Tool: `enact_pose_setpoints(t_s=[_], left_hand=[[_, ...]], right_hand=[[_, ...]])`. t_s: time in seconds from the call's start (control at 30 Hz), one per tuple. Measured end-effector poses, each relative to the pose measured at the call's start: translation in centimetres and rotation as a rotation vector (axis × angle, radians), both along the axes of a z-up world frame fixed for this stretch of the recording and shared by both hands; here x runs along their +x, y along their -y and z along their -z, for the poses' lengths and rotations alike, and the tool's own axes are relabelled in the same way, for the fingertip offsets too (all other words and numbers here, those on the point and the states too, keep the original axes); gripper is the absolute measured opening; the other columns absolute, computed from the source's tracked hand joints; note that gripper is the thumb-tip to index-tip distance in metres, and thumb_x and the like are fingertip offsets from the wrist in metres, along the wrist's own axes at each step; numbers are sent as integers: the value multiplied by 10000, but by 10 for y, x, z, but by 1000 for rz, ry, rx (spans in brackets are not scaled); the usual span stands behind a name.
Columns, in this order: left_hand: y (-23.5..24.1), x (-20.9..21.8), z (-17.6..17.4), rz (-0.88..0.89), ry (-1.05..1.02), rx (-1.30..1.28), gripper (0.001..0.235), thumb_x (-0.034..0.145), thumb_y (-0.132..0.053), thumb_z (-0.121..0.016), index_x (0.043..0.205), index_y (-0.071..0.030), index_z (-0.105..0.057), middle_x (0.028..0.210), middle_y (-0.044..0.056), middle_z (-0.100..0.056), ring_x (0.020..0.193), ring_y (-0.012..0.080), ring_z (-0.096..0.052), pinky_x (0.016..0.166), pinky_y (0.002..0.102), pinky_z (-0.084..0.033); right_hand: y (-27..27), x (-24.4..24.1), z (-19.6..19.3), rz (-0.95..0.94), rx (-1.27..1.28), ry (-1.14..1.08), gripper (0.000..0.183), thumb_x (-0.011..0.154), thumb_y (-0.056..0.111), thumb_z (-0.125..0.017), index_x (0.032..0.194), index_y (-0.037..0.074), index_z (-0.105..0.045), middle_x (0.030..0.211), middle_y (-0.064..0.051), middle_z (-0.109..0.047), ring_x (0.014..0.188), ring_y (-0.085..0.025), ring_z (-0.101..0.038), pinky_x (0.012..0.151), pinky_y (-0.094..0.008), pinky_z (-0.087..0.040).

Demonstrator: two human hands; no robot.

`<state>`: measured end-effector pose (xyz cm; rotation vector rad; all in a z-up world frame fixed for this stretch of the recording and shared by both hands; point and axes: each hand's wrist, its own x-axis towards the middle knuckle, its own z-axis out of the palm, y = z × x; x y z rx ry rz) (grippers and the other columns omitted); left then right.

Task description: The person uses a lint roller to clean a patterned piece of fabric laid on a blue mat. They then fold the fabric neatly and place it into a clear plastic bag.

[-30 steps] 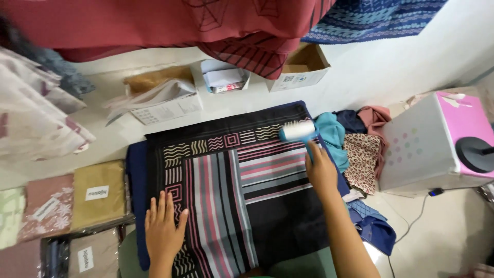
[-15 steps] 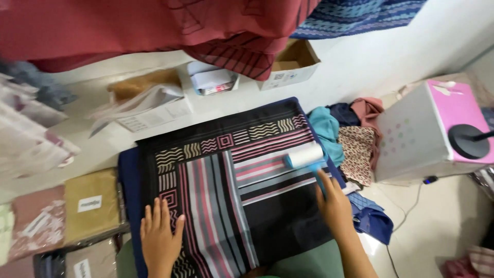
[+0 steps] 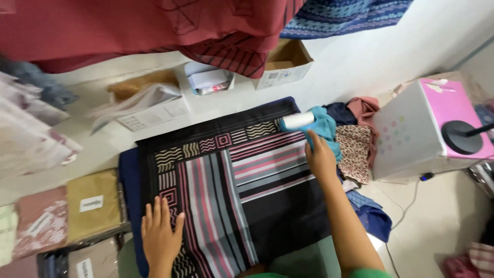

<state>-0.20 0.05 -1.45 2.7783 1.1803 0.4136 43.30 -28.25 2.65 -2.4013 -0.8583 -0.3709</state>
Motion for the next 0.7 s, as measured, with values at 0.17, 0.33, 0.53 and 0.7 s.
enact_pose_setpoints(t_s=[0.17,0.33,0.53,0.7], left_hand=[[0,1,-14,-21,-64,-152,784,985,-645,-327,1627,-197,-275,1698,16,-252,1573,282,-190,1241,472,-196],[-2,6,-24,-42,-169,-223,803,977,-687,-277,1637,-235,-208,1710,-20,-177,1579,257,-136,1259,453,-162],[-7,14,-19,-127,-333,-330,816,949,-739,-237,1634,-303,-161,1716,-91,-130,1592,213,-111,1290,436,-141],[-8,12,-17,-117,-303,-338,821,947,-739,-242,1637,-303,-150,1718,-83,-127,1594,221,-107,1288,456,-140]], right_hand=[[-49,40,-26,-31,4,-121,442,1028,202,-546,1466,155,-508,1070,-226,-632,808,-474,-609,573,-579,-431],[-25,30,-64,-80,75,-235,435,1019,235,-586,1431,100,-563,1320,-176,-675,1140,-416,-639,886,-519,-498],[21,-22,-149,-318,357,-355,406,984,290,-635,1366,151,-629,1376,-64,-660,1320,-209,-581,1115,-378,-424],[0,-35,-216,-495,795,-549,428,1039,147,-545,1451,54,-477,621,28,-362,482,-44,-298,421,-207,-237]])
